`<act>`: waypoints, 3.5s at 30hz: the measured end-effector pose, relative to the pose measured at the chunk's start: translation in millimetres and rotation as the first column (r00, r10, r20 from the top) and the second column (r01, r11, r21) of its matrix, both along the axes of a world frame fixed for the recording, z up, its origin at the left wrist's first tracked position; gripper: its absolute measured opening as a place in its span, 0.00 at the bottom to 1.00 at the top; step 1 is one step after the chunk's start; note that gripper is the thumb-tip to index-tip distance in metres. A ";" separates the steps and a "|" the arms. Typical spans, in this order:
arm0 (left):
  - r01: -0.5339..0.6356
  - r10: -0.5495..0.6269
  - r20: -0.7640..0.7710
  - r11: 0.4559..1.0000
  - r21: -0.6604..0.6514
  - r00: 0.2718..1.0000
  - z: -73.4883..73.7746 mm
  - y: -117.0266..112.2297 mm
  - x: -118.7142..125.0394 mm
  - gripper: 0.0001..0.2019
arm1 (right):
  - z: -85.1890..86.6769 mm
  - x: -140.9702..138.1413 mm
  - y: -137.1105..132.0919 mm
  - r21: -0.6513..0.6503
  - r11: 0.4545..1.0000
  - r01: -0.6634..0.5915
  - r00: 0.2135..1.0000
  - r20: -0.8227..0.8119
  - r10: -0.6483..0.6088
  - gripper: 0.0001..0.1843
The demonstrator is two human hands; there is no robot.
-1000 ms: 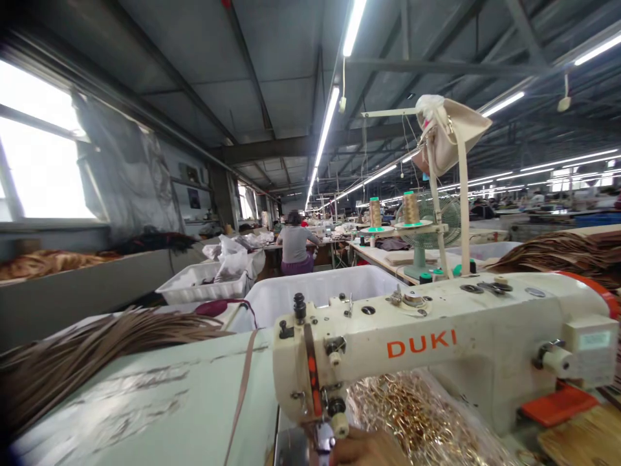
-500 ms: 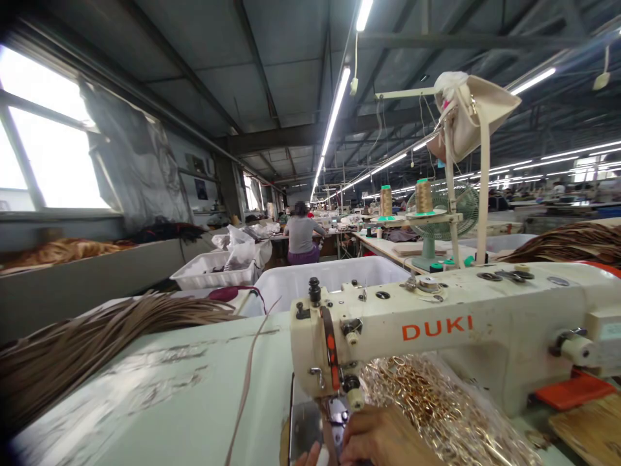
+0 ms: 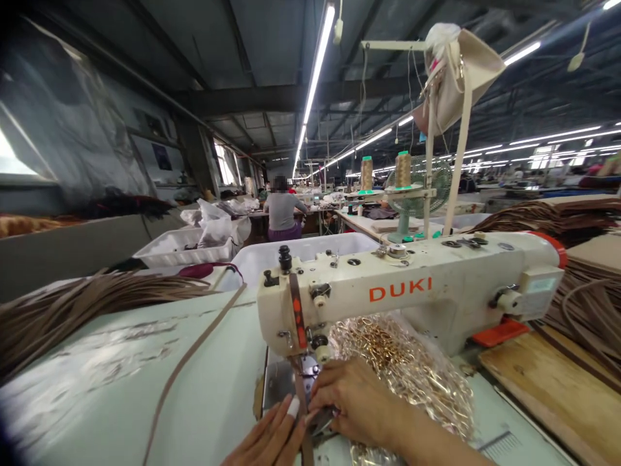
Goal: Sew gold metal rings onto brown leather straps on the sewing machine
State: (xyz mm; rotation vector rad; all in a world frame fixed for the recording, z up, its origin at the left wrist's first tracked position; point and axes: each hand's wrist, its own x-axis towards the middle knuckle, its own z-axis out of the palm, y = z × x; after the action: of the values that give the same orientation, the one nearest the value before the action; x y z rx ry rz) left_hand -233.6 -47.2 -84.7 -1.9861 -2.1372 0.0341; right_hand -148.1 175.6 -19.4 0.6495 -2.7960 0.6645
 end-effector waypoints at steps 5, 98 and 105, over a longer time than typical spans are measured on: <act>-0.010 0.009 -0.006 1.000 -0.016 1.000 7.5 -5.9 3.9 0.26 | 1.1 0.7 2.7 0.027 0.999 -0.018 1.000 0.016 0.018 0.10; -0.111 0.132 0.080 0.968 -0.226 0.988 16.8 -0.2 19.4 0.37 | -6.8 -6.6 7.7 0.045 0.992 -0.121 0.987 -0.101 0.125 0.10; -0.113 0.140 0.087 0.959 -0.258 0.986 25.2 1.6 21.1 0.35 | -5.1 -6.7 6.7 0.038 0.993 -0.112 0.988 -0.099 0.115 0.08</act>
State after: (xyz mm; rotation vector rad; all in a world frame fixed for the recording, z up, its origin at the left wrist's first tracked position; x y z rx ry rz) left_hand -212.6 -45.6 -59.5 -2.0191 -2.4321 0.2410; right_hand -154.7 182.3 -24.5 0.8299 -2.6983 0.5905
